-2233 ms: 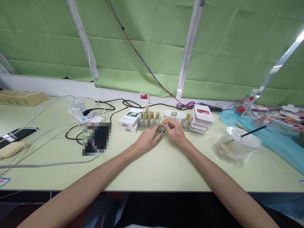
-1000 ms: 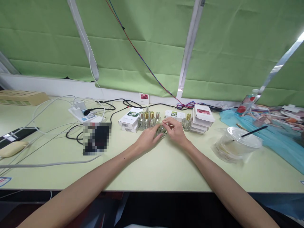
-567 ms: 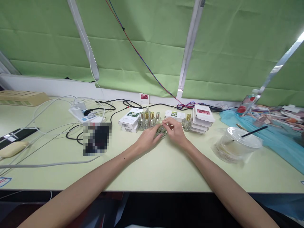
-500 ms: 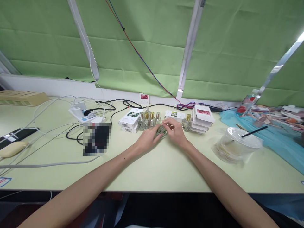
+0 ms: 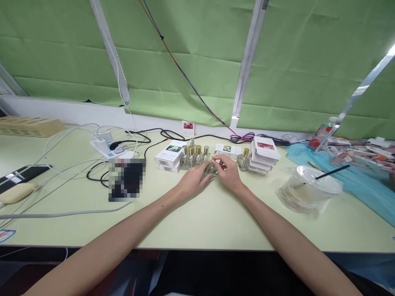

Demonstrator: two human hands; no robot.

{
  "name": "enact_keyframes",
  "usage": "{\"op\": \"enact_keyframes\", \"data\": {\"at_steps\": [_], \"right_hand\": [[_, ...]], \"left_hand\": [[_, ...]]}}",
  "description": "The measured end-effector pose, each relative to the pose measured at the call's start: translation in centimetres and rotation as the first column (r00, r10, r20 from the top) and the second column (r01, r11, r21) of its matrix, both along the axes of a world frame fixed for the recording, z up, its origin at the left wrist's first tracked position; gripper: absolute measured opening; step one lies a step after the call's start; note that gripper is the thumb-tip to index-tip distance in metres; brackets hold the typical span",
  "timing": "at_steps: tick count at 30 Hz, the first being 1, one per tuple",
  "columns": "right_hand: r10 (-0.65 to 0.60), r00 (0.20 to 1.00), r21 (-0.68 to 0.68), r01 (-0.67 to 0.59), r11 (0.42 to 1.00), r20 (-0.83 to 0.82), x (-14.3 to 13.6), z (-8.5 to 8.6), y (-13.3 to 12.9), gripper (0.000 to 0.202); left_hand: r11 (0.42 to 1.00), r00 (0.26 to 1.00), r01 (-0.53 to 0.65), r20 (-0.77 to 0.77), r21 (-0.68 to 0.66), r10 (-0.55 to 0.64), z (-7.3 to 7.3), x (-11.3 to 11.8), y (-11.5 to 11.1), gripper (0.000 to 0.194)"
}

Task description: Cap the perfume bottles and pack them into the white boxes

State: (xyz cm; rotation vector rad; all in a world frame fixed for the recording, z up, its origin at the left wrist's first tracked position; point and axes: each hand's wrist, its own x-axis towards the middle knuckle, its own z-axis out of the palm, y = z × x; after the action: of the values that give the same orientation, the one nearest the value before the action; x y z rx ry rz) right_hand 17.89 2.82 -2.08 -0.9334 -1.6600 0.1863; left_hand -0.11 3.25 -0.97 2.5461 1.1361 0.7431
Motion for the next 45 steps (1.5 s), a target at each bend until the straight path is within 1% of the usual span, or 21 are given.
{"op": "enact_keyframes", "data": {"at_steps": [4, 9, 15, 32, 45], "right_hand": [[-0.026, 0.999, -0.012, 0.027, 1.000, 0.022, -0.03, 0.01, -0.13, 0.018], [-0.037, 0.999, -0.014, 0.037, 0.999, 0.002, -0.07, -0.14, -0.10, 0.023], [-0.043, 0.999, -0.031, 0.042, 0.999, -0.004, -0.08, -0.15, -0.18, 0.026], [-0.035, 0.999, -0.027, 0.036, 0.999, 0.006, -0.01, -0.07, -0.24, 0.025], [-0.028, 0.999, -0.003, 0.028, 1.000, 0.034, 0.07, -0.07, -0.22, 0.024]], "left_hand": [[1.000, 1.000, -0.002, 0.000, -0.002, 0.002, 0.13, -0.01, -0.12, 0.049], [1.000, 1.000, -0.002, 0.000, -0.011, 0.002, 0.38, -0.01, -0.31, 0.048], [1.000, 1.000, 0.001, 0.006, -0.008, -0.001, 0.31, -0.02, -0.24, 0.049], [1.000, 1.000, 0.006, 0.007, -0.001, -0.006, 0.03, -0.08, 0.01, 0.049], [1.000, 1.000, 0.002, 0.002, -0.015, -0.002, 0.24, 0.04, -0.13, 0.046]]}}
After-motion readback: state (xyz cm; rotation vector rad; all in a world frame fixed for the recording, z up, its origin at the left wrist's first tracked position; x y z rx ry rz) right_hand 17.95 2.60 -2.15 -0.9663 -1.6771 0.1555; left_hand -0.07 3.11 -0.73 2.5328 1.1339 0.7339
